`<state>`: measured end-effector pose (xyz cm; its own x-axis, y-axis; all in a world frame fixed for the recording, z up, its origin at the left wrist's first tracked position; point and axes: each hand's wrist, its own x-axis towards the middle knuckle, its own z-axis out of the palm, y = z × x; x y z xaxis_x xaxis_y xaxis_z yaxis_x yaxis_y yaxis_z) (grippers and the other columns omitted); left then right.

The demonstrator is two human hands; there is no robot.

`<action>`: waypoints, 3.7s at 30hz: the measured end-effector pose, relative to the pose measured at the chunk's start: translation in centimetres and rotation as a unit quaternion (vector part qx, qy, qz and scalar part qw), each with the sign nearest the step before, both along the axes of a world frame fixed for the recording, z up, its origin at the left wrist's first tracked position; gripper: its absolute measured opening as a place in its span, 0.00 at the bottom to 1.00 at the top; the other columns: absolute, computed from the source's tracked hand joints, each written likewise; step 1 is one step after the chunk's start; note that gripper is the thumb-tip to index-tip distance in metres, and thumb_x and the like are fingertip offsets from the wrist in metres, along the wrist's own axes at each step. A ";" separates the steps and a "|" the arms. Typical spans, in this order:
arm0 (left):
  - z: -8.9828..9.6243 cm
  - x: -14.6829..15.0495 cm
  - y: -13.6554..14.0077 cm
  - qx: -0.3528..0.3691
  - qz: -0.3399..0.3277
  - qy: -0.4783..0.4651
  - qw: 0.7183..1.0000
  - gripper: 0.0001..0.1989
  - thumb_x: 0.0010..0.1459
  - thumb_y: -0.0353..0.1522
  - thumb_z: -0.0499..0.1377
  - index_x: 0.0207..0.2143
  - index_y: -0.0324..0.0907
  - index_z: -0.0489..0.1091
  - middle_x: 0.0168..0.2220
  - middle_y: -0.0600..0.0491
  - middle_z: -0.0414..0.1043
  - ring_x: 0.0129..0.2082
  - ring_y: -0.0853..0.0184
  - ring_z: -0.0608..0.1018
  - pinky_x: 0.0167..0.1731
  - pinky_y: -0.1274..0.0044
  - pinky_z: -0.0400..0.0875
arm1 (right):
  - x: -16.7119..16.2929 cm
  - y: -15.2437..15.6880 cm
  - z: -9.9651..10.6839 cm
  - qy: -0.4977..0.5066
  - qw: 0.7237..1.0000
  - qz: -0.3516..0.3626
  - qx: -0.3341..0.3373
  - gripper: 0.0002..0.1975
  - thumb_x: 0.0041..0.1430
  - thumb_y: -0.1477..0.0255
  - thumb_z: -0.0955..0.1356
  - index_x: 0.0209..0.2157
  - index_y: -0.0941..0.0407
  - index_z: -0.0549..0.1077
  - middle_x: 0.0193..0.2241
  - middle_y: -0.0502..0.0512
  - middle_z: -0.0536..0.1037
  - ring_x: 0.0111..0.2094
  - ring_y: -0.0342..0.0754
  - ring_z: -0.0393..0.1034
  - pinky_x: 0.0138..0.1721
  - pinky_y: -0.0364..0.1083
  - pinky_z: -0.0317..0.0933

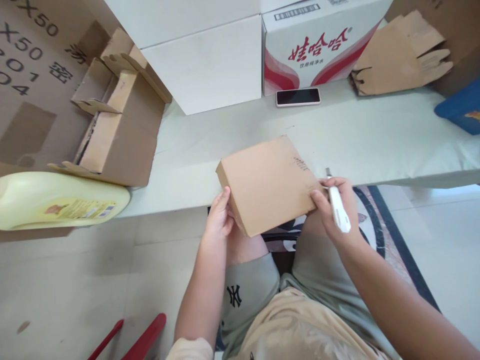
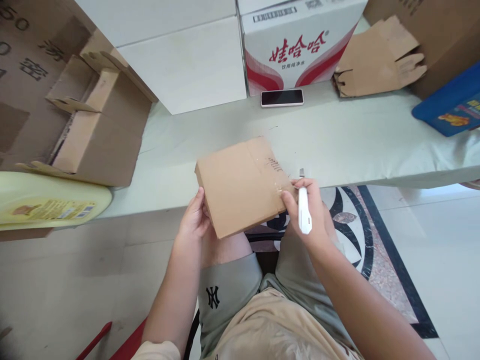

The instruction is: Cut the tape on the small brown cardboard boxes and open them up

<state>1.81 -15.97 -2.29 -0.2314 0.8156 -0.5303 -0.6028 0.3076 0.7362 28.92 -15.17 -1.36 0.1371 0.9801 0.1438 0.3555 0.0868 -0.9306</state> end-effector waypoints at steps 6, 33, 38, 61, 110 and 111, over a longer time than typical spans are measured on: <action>1.6 0.5 -0.2 0.050 0.097 -0.057 0.992 0.17 0.61 0.43 0.69 0.48 0.44 0.78 0.40 0.53 0.85 0.37 0.68 0.86 0.38 0.79 0.83 | -1.1 -0.4 1.1 0.174 0.982 -0.037 0.066 0.12 0.65 0.57 0.67 0.41 0.49 0.66 0.30 0.49 0.74 0.27 0.47 0.72 0.30 0.48 0.67; 5.8 5.1 0.4 0.039 0.187 -0.050 0.980 0.08 0.66 0.38 0.65 0.42 0.42 0.76 0.35 0.56 0.83 0.28 0.76 0.83 0.22 0.90 0.73 | -3.2 -2.2 6.7 -0.033 0.944 0.210 0.253 0.06 0.60 0.74 0.70 0.40 0.54 0.77 0.31 0.55 0.84 0.27 0.46 0.78 0.28 0.43 0.71; 5.5 5.2 0.1 0.058 0.170 -0.038 0.983 0.12 0.62 0.40 0.69 0.44 0.43 0.77 0.35 0.57 0.83 0.27 0.76 0.83 0.23 0.90 0.74 | -3.2 -1.9 7.0 -0.060 0.940 0.221 0.254 0.05 0.61 0.73 0.70 0.40 0.52 0.77 0.31 0.54 0.84 0.27 0.45 0.78 0.29 0.43 0.72; 8.0 6.1 0.6 0.002 0.215 -0.101 0.971 0.08 0.70 0.33 0.61 0.36 0.40 0.75 0.28 0.57 0.82 0.22 0.77 0.81 0.18 0.90 0.70 | -3.3 -2.1 6.4 -0.090 0.929 0.221 0.284 0.05 0.62 0.75 0.69 0.41 0.54 0.75 0.32 0.56 0.84 0.29 0.46 0.80 0.30 0.43 0.75; 5.9 2.3 1.4 0.090 0.227 -0.053 0.968 0.16 0.70 0.40 0.57 0.53 0.43 0.77 0.42 0.49 0.84 0.38 0.68 0.85 0.39 0.80 0.79 | 0.2 -3.2 2.5 -0.074 0.972 0.078 0.207 0.09 0.68 0.62 0.69 0.39 0.51 0.79 0.32 0.53 0.80 0.28 0.48 0.75 0.30 0.49 0.69; 5.9 2.3 1.2 0.089 0.226 -0.054 0.969 0.16 0.70 0.40 0.57 0.53 0.43 0.77 0.41 0.49 0.84 0.38 0.67 0.85 0.39 0.80 0.79 | 0.2 -3.0 2.3 -0.037 0.980 0.075 0.178 0.11 0.69 0.61 0.68 0.39 0.51 0.78 0.29 0.52 0.80 0.26 0.48 0.75 0.29 0.49 0.70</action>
<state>4.11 -14.76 3.63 -0.5371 0.7249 -0.4314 -0.7227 -0.1317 0.6786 29.10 -18.21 0.94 -0.0278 0.8739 0.4853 0.3799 0.4583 -0.8035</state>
